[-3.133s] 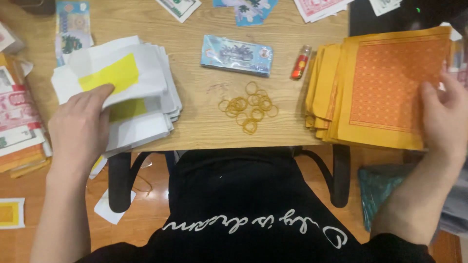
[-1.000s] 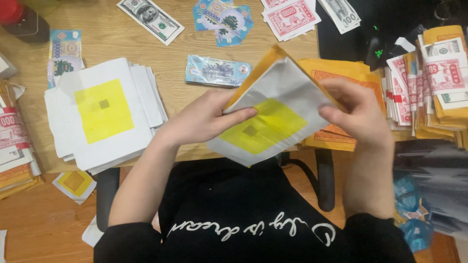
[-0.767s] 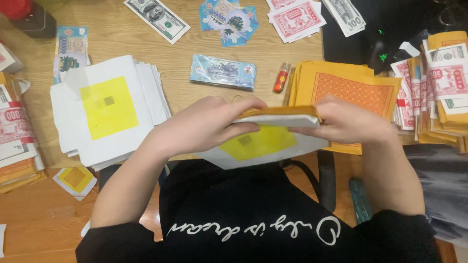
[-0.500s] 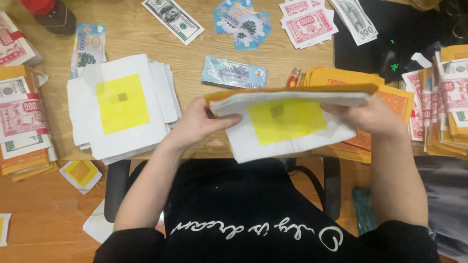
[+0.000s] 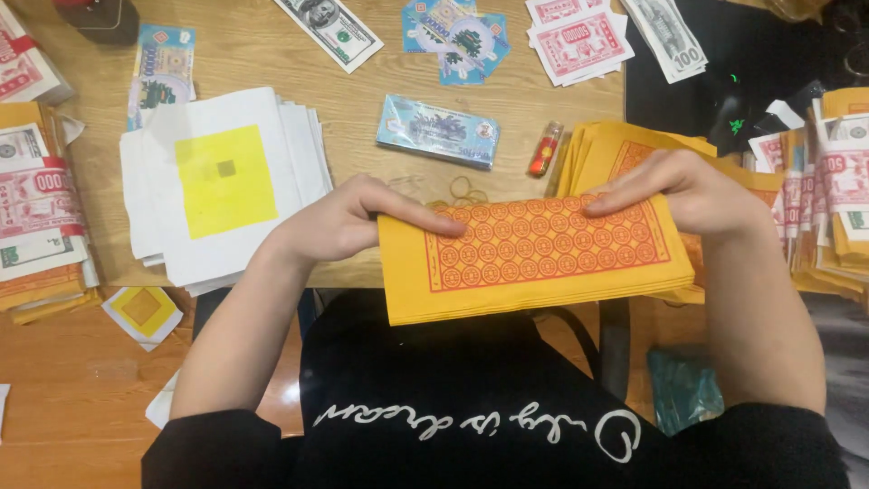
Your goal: Sorting and folding stacks of printed joss paper and placing them into envelopes at a desk.
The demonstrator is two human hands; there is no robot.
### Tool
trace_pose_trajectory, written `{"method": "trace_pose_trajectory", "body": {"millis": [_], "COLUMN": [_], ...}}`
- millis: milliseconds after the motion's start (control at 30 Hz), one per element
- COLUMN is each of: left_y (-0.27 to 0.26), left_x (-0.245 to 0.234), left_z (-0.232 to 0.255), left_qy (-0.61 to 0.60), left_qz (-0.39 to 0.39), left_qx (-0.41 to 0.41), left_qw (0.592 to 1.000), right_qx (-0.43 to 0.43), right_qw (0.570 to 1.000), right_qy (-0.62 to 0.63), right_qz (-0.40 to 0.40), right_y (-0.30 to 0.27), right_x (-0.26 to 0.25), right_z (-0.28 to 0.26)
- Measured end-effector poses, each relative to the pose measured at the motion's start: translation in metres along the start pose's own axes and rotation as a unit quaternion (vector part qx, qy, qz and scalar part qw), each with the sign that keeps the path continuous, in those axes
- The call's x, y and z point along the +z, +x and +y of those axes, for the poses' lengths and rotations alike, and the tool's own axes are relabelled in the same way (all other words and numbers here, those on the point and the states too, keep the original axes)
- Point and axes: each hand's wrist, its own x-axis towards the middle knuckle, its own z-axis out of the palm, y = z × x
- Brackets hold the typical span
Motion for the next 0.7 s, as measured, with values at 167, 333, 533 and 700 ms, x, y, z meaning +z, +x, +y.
{"method": "trace_pose_trajectory", "body": {"millis": [167, 333, 533, 700], "left_y": [0.002, 0.028, -0.028, -0.049], "left_x": [0.008, 0.052, 0.036, 0.004], "left_z": [0.007, -0.015, -0.054, -0.043], "left_qy": [-0.155, -0.109, -0.288, -0.299], "left_qz": [-0.138, 0.000, 0.340, 0.588], "left_qx": [0.027, -0.096, -0.130, -0.011], "left_qw": [0.978, 0.989, 0.886, 0.752], "right_qx": [0.020, 0.076, 0.311, 0.269], "right_qw": [0.994, 0.966, 0.944, 0.922], "right_qy": [0.073, -0.058, -0.101, -0.231], "right_qz": [-0.081, -0.241, -0.036, 0.156], "right_y": [0.038, 0.114, 0.209, 0.317], "right_x": [-0.010, 0.005, -0.007, 0.029], "right_z": [-0.025, -0.047, -0.057, 0.023]}}
